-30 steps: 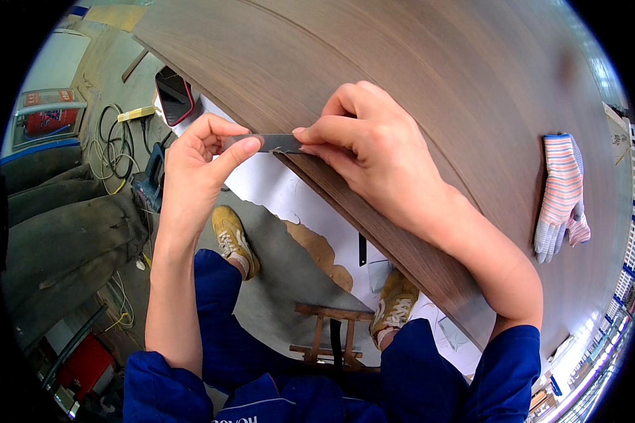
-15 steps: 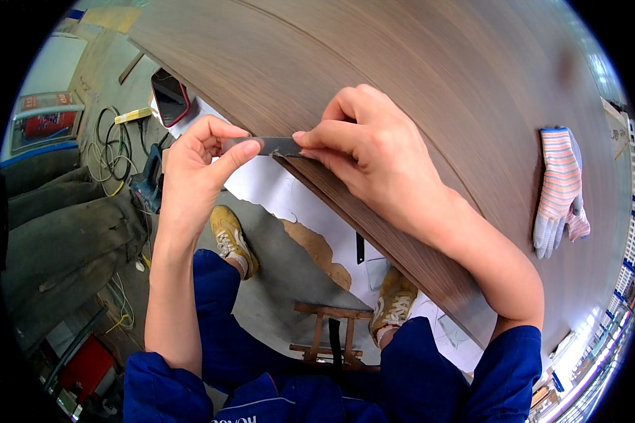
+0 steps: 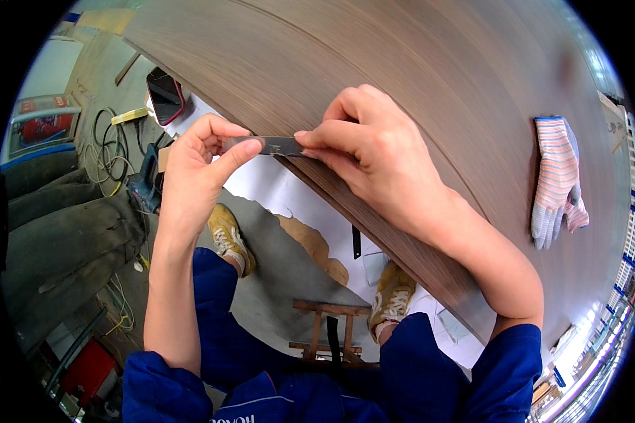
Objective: The person trims excess wood veneer from the edges of a large wooden panel using a utility knife and a metal straightedge. They repeatedly align the straightedge, cut along the edge, and remove the trimmed strips. A heat gun is used briefly near the end.
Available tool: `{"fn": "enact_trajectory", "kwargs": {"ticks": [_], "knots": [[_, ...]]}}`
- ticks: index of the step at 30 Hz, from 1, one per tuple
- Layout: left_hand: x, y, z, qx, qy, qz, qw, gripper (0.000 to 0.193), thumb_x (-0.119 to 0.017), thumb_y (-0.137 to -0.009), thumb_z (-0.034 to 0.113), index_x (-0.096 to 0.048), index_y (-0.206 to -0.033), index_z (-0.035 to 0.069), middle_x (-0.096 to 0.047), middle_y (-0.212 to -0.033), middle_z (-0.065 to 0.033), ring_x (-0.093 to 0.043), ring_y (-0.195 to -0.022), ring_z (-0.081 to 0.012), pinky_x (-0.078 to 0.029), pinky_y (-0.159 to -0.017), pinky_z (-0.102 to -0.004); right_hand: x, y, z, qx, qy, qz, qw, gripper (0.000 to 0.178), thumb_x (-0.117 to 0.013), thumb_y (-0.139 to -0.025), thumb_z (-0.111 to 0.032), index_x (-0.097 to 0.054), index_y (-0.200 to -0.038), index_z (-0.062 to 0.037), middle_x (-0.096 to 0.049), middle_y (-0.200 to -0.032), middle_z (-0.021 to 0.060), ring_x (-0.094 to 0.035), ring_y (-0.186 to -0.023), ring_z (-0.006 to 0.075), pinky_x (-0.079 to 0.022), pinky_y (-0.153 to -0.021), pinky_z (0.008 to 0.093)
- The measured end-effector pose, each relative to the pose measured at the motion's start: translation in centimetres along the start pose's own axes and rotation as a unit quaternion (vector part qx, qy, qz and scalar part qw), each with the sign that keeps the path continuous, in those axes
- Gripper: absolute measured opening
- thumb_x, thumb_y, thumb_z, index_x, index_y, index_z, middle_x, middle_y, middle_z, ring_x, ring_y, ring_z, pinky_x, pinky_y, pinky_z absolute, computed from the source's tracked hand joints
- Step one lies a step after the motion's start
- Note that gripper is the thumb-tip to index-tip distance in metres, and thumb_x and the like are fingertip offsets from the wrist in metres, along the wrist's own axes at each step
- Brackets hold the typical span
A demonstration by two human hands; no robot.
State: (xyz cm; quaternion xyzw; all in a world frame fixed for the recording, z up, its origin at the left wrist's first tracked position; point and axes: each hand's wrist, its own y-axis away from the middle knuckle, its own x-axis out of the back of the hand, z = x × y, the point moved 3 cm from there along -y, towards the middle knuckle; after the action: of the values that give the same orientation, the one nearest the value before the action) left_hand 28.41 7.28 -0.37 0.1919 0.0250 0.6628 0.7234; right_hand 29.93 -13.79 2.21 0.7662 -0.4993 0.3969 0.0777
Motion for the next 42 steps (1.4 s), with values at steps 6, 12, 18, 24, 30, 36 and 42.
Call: {"fn": "enact_trajectory", "kwargs": {"ticks": [6,12,18,24,30,36,42], "knots": [[-0.4,0.4,-0.1,0.002,0.013,-0.002,1.0,0.015,-0.074,-0.085,0.009,-0.062,-0.093,0.005,-0.065,-0.085,0.0004,-0.057,-0.079,-0.0049,-0.044,-0.073,-0.0195,0.2,0.5,0.0,-0.002,0.004,-0.002,1.0,0.01,-0.075,-0.077,-0.008,-0.073,-0.087,-0.0057,-0.055,-0.081,0.006,-0.054,-0.077,0.0238,-0.045,-0.065,0.0353],[-0.8,0.7,0.0,0.004,0.021,-0.002,1.0,0.016,-0.075,-0.084,0.009,-0.062,-0.092,0.005,-0.065,-0.085,0.0009,-0.056,-0.078,-0.0045,-0.044,-0.072,-0.0191,0.4,1.0,-0.1,-0.003,0.004,-0.004,1.0,0.011,-0.075,-0.077,-0.007,-0.073,-0.087,-0.0054,-0.055,-0.081,0.0065,-0.054,-0.078,0.0243,-0.046,-0.066,0.0351],[-1.0,0.7,-0.2,-0.008,0.005,0.002,1.0,0.017,-0.076,-0.084,0.011,-0.062,-0.092,0.005,-0.065,-0.084,0.0013,-0.055,-0.077,-0.0039,-0.043,-0.071,-0.0191,0.5,1.2,0.0,-0.006,0.001,-0.006,1.0,0.011,-0.074,-0.077,-0.007,-0.073,-0.088,-0.0051,-0.056,-0.081,0.0065,-0.054,-0.078,0.0243,-0.046,-0.066,0.0348],[-1.3,0.7,-0.2,-0.029,0.029,0.024,0.999,0.019,-0.078,-0.079,0.013,-0.063,-0.086,0.004,-0.058,-0.074,0.0035,-0.05,-0.07,-0.0053,-0.04,-0.063,-0.0207,0.6,1.4,0.0,-0.008,0.003,-0.004,1.0,0.012,-0.074,-0.077,-0.007,-0.073,-0.089,-0.0053,-0.056,-0.081,0.0062,-0.054,-0.078,0.024,-0.046,-0.067,0.0348],[-1.5,1.0,-0.3,-0.028,0.024,0.02,0.999,0.018,-0.078,-0.079,0.012,-0.063,-0.085,0.005,-0.057,-0.073,0.004,-0.05,-0.07,-0.0049,-0.04,-0.063,-0.0204,0.7,1.7,-0.1,-0.004,0.009,-0.006,1.0,0.011,-0.074,-0.077,-0.008,-0.073,-0.088,-0.0055,-0.055,-0.081,0.0061,-0.054,-0.078,0.0238,-0.046,-0.066,0.0349],[-1.8,1.2,-0.2,-0.016,0.019,0.012,1.0,0.018,-0.078,-0.079,0.013,-0.063,-0.085,0.005,-0.057,-0.074,0.0038,-0.05,-0.071,-0.0051,-0.04,-0.064,-0.0206,0.9,2.1,-0.2,-0.007,0.01,-0.005,1.0,0.011,-0.075,-0.077,-0.007,-0.073,-0.088,-0.0057,-0.055,-0.081,0.006,-0.054,-0.078,0.0237,-0.046,-0.065,0.0347],[-2.3,1.6,-0.3,-0.027,0.024,0.013,0.999,0.018,-0.078,-0.079,0.012,-0.063,-0.086,0.005,-0.056,-0.074,0.0041,-0.049,-0.072,-0.0056,-0.041,-0.066,-0.0212,1.0,2.7,-0.2,-0.011,0.011,-0.001,1.0,0.012,-0.075,-0.076,-0.007,-0.073,-0.089,-0.0058,-0.055,-0.081,0.0061,-0.054,-0.078,0.0237,-0.046,-0.065,0.0343]]}}
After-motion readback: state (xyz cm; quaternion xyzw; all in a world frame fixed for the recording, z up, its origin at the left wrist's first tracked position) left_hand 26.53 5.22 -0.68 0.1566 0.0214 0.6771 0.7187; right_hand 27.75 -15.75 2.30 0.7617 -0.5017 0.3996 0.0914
